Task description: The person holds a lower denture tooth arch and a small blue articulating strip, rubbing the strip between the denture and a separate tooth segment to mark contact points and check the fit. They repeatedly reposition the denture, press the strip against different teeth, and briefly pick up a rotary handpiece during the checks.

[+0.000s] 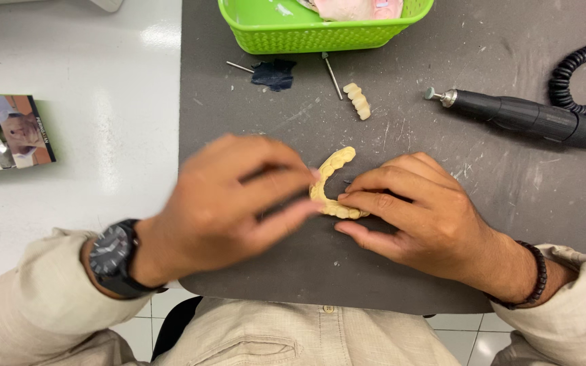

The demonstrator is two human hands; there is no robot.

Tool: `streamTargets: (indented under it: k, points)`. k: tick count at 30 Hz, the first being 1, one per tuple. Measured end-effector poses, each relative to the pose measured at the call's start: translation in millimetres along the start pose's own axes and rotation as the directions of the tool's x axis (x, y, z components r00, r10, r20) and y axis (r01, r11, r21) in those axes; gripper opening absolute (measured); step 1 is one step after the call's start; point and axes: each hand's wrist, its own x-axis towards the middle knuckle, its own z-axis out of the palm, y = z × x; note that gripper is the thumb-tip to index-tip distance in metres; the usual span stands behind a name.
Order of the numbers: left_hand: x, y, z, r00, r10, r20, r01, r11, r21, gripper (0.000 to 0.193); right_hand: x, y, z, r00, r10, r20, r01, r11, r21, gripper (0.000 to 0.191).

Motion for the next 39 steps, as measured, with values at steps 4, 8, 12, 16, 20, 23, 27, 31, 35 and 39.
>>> streamTargets:
  k: [4,8,12,16,20,23,27,31,35,39]
  points:
    - [7,-26,-21,0.973,-0.159,-0.170,0.189,0.965,0.183,0.015,-2,-2,-1,0.999,0.025,-0.035,-0.025,1.000,-0.004,0.037]
    - [5,-42,-17,0.967,-0.130,-0.221,0.183,0.954,0.237,0.012,-5,-7,1,0.994,0.071,-0.077,-0.073,0.997,-0.019,0.036]
    - [2,-42,-12,0.970,-0.021,-0.241,0.114,0.918,0.379,0.013,-8,-10,-2,0.995,0.066,-0.078,-0.068,0.998,-0.019,0.036]
    - [0,-39,-3,0.970,-0.030,-0.240,0.123,0.916,0.382,0.015,-13,-14,-3,0.997,0.050,-0.054,-0.052,0.998,-0.031,0.036]
    - [-2,-44,2,0.975,0.022,-0.221,0.057,0.936,0.347,0.009,-14,-12,-2,1.000,0.001,-0.008,-0.002,0.999,-0.054,0.035]
    - [-1,-48,4,0.980,0.024,-0.197,0.038,0.951,0.306,0.005,-15,-11,0,1.000,-0.018,-0.012,0.018,0.998,-0.055,0.034]
    - [-2,-50,5,0.978,-0.060,-0.202,0.114,0.956,0.270,0.002,-13,-9,1,0.999,-0.037,-0.019,0.036,0.999,-0.029,0.035]
    - [-3,-50,4,0.972,-0.018,-0.234,0.106,0.923,0.370,0.004,-13,-9,2,1.000,-0.026,-0.015,0.025,0.999,-0.033,0.036]
    - [0,-51,7,0.970,0.023,-0.241,0.079,0.911,0.405,0.004,-13,-9,2,1.000,-0.023,-0.008,0.023,0.999,-0.043,0.036]
    - [4,-48,7,0.973,0.066,-0.219,0.031,0.911,0.411,0.003,-11,-11,3,0.999,-0.007,-0.033,0.006,0.999,-0.034,0.035]
